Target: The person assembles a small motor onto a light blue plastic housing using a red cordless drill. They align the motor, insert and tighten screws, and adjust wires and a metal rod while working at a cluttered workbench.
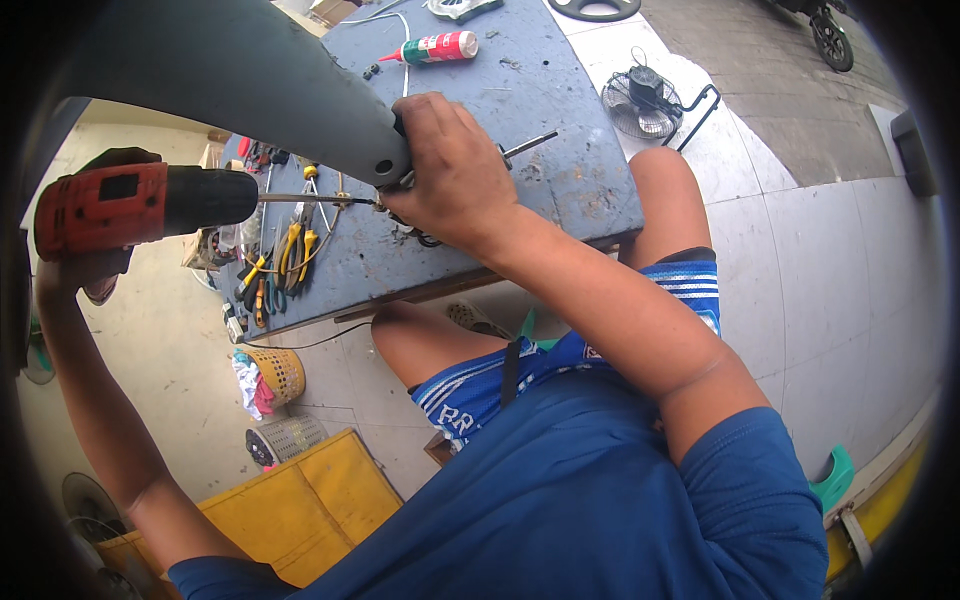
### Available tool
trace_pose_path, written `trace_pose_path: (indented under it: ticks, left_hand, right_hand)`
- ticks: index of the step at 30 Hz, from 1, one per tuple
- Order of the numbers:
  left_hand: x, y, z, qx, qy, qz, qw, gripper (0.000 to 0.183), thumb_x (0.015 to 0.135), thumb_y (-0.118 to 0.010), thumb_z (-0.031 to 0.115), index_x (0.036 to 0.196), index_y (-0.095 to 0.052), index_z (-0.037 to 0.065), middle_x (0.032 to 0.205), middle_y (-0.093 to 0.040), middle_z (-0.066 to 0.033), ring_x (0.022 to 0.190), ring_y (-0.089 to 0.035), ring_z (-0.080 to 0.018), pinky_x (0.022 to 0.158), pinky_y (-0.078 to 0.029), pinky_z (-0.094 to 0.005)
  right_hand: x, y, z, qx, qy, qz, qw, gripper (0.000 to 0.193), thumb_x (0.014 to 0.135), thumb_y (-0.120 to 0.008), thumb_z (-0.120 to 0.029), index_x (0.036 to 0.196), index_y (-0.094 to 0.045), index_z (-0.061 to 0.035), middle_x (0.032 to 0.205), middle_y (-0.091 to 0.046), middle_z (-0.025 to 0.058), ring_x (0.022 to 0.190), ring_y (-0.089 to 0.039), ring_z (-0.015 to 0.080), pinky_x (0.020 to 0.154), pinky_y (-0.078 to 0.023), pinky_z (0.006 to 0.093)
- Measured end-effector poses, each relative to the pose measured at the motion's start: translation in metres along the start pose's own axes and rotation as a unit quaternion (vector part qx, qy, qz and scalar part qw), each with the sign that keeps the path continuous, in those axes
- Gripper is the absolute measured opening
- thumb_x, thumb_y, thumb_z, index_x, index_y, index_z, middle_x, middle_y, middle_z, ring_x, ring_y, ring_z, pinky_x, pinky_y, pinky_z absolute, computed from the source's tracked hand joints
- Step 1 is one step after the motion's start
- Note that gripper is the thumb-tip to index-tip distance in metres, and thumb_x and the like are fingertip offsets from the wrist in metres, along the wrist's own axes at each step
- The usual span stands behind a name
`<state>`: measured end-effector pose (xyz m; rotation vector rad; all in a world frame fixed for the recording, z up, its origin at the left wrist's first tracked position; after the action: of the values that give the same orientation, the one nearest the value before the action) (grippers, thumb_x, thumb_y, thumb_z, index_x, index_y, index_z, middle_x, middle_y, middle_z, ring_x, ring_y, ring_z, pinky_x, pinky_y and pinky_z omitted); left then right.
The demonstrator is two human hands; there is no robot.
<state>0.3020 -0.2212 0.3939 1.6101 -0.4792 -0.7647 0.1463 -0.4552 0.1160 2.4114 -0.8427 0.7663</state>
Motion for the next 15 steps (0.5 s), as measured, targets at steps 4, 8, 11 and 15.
trace_pose_path:
  ticks: [4,8,11,15]
  left_hand:
    - [0.0,0.002,0.002,-0.033,0.0,-0.011,0.999,0.077,0.06,-0.075,-0.009,0.134,-0.062,0.007,0.116,-0.072,-0.0053,0.099,-0.069,-0.0175,0.086,-0.06,-0.0328]
    - [0.001,0.002,0.007,-0.023,-0.008,-0.014,1.0,0.077,0.061,-0.075,-0.01,0.134,-0.063,0.007,0.117,-0.072,-0.0055,0.1,-0.069,-0.018,0.087,-0.059,-0.0326]
    - [0.0,0.003,0.012,-0.012,-0.014,-0.016,1.0,0.076,0.061,-0.074,-0.011,0.135,-0.063,0.007,0.117,-0.072,-0.0056,0.101,-0.07,-0.0183,0.088,-0.059,-0.0325]
    - [0.0,0.003,0.024,0.007,-0.027,-0.017,0.999,0.076,0.062,-0.073,-0.011,0.135,-0.063,0.007,0.118,-0.072,-0.0058,0.102,-0.07,-0.0187,0.089,-0.059,-0.0323]
  right_hand:
    - [0.001,0.001,-0.001,0.001,0.003,0.004,1.0,0.067,0.062,-0.087,-0.011,0.12,-0.054,-0.0037,0.111,-0.06,0.0162,0.102,-0.06,0.0387,0.089,-0.051,0.0476]
    - [0.001,0.001,0.0,0.004,-0.004,0.002,1.0,0.066,0.062,-0.087,-0.01,0.118,-0.054,-0.0037,0.109,-0.059,0.0163,0.101,-0.06,0.0389,0.088,-0.051,0.0476]
    - [0.001,0.001,-0.001,0.002,0.0,0.009,1.0,0.064,0.062,-0.086,-0.01,0.117,-0.054,-0.0037,0.107,-0.059,0.0163,0.101,-0.06,0.0389,0.088,-0.051,0.0476]
    - [0.002,0.001,-0.001,0.003,-0.002,0.01,1.0,0.063,0.063,-0.086,-0.01,0.117,-0.054,-0.0038,0.106,-0.059,0.016,0.1,-0.06,0.0386,0.088,-0.051,0.0473]
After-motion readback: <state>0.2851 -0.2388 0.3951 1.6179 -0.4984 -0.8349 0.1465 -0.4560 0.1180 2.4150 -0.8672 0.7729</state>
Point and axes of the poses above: each hand's wrist, its own x-axis towards the middle knuckle, its own y-axis out of the back of the hand, z = x × y, the point moved 8 cm from there along x, towards the middle knuckle
